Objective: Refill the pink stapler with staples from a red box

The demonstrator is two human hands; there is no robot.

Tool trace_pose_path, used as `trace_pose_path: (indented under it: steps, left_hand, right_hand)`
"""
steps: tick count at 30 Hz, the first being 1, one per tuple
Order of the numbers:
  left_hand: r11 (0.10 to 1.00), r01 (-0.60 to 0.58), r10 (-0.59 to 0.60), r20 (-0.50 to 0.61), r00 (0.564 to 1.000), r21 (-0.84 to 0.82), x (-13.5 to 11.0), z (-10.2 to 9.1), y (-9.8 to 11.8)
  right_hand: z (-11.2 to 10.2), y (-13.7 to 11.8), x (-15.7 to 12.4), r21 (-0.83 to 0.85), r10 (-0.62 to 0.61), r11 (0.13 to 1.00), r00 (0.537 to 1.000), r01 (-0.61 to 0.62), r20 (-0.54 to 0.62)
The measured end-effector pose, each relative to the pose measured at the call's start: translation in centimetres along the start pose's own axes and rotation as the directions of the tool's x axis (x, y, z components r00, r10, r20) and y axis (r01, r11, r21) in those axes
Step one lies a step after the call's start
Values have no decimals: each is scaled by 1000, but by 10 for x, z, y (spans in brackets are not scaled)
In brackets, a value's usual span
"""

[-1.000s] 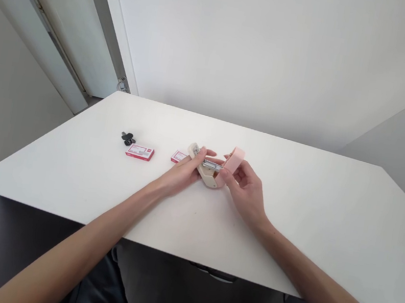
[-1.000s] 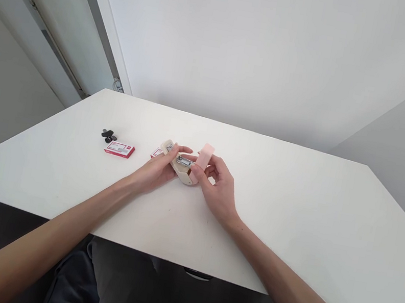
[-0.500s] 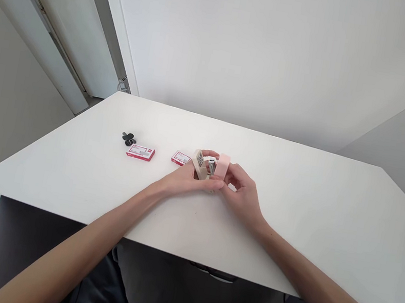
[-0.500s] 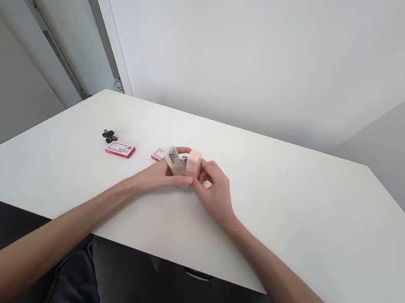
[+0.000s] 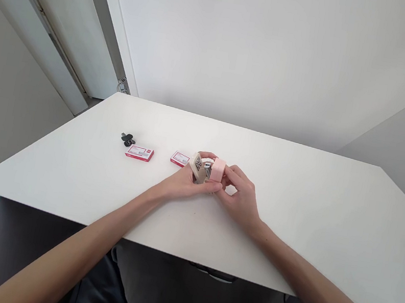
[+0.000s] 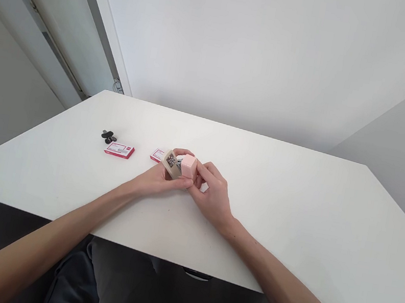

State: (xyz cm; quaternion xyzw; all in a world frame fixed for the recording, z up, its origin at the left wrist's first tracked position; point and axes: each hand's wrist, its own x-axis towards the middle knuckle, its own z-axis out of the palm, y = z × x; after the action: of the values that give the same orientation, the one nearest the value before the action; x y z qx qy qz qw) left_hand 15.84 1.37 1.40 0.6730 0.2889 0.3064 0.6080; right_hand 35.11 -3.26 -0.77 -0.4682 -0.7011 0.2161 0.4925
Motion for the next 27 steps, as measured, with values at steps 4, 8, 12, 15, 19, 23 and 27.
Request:
trace_pose_path:
  steps: [4,8,12,15,19,23,27]
  left_hand:
    - [998,-49,49,17,999,32,-1,2,0]
    - [994,-98,97,16,995,48,-2,4,0]
    - [993,-113,112,12,994,46,-2,6,1]
    - [995,-91,90,29,996,49,-3,7,2]
    - [996,-81,80,42,996,24,-1,6,2]
    - [998,-67,66,29,997,13,1,5,3]
    - [996,-73,74,-29,997,52,1,3,5]
  right_hand:
    - [1,0,-2,-13,-41,999,999,41,4]
    - [1,-1,-1,-20,-76,997,997,77,10]
    - [2,-4,0,-32,-90,995,996,91,9]
    - [3,-5,1,-32,-103,994,994,103,23]
    - [4,-5,3,-15,-91,996,995,91,31]
    - [4,-3,4,8,-54,999,998,54,28]
    - [3,-2,6,59,-12,998,1000,10,27]
